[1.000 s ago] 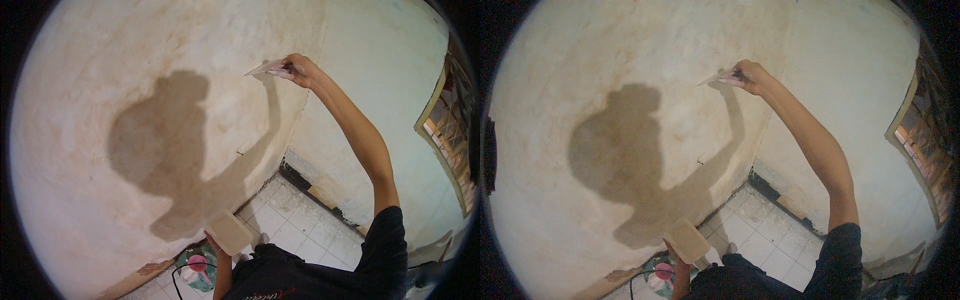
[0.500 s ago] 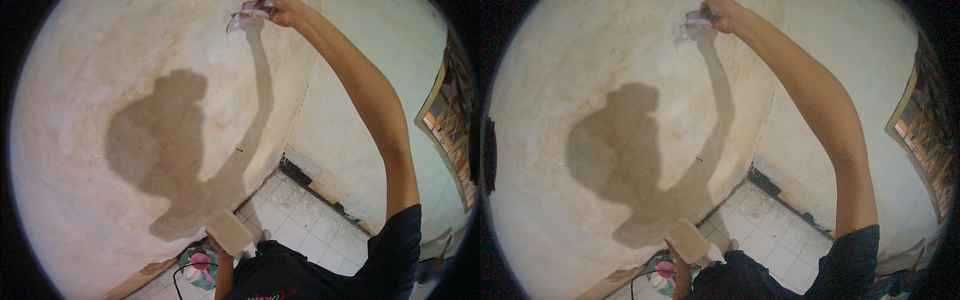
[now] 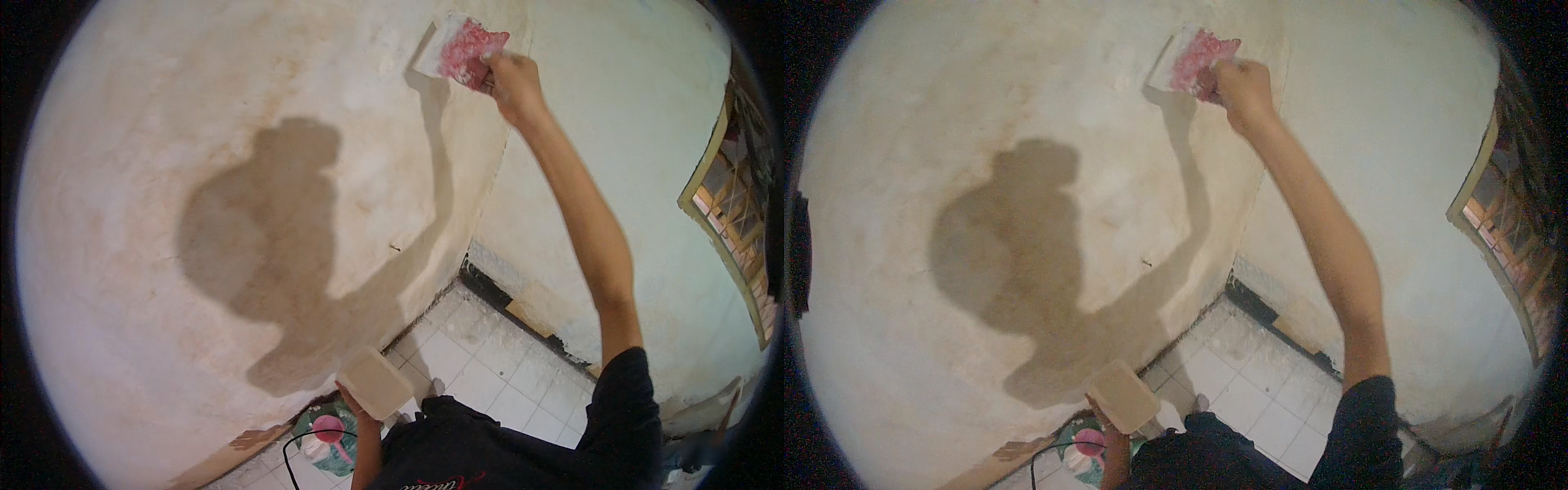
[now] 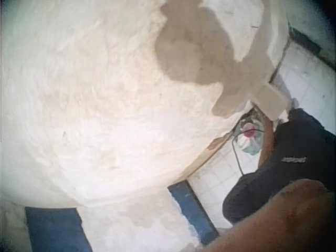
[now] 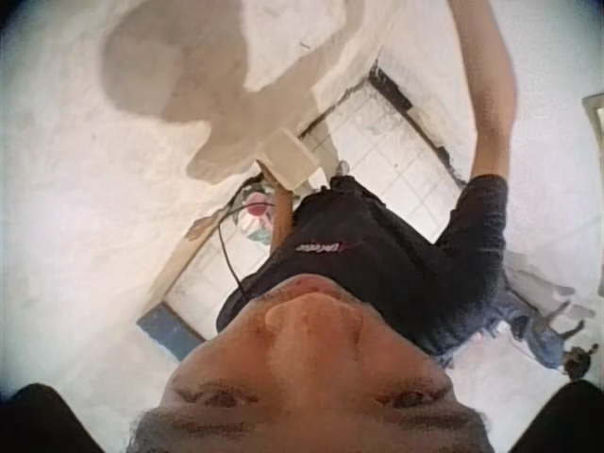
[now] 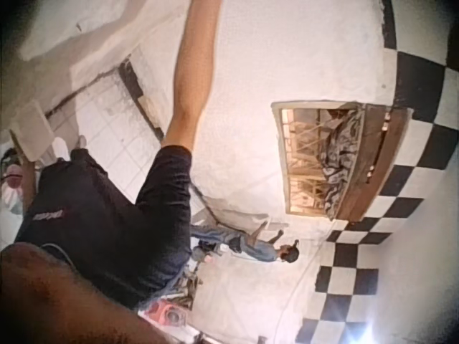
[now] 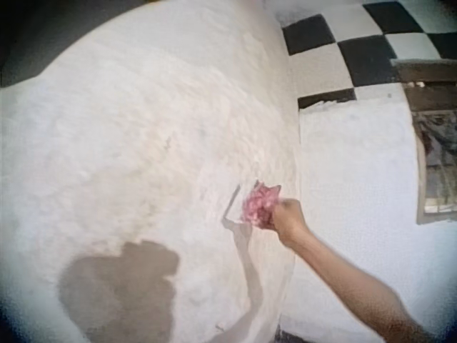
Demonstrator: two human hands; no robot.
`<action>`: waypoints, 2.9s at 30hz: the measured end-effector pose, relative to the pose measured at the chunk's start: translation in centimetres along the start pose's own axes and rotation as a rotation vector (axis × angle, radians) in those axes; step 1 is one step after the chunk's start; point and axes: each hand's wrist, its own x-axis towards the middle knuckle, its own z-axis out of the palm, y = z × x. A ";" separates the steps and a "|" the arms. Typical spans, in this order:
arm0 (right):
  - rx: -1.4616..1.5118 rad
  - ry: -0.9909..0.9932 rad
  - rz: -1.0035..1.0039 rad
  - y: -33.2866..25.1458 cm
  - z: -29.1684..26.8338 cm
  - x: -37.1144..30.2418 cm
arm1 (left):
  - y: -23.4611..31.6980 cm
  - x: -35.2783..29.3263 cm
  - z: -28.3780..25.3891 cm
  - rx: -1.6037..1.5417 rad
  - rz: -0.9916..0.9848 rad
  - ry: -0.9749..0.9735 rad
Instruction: The person applies a white substance to a wall using a spatula, scooping the material from a white plastic container and spreading it across the wall surface to fill in gaps or smooth the texture.
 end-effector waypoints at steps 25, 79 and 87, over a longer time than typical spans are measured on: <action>-0.797 0.294 -0.584 4.7 9.5 -7.3 | 2.8 -2.3 -0.9 -0.026 0.095 0.027; -0.506 -0.168 -0.503 7.5 12.4 -22.0 | 2.1 -2.6 -0.3 0.095 0.100 0.013; 0.458 0.155 0.357 14.6 -4.1 -14.9 | 0.8 -0.9 -1.0 0.167 0.069 0.029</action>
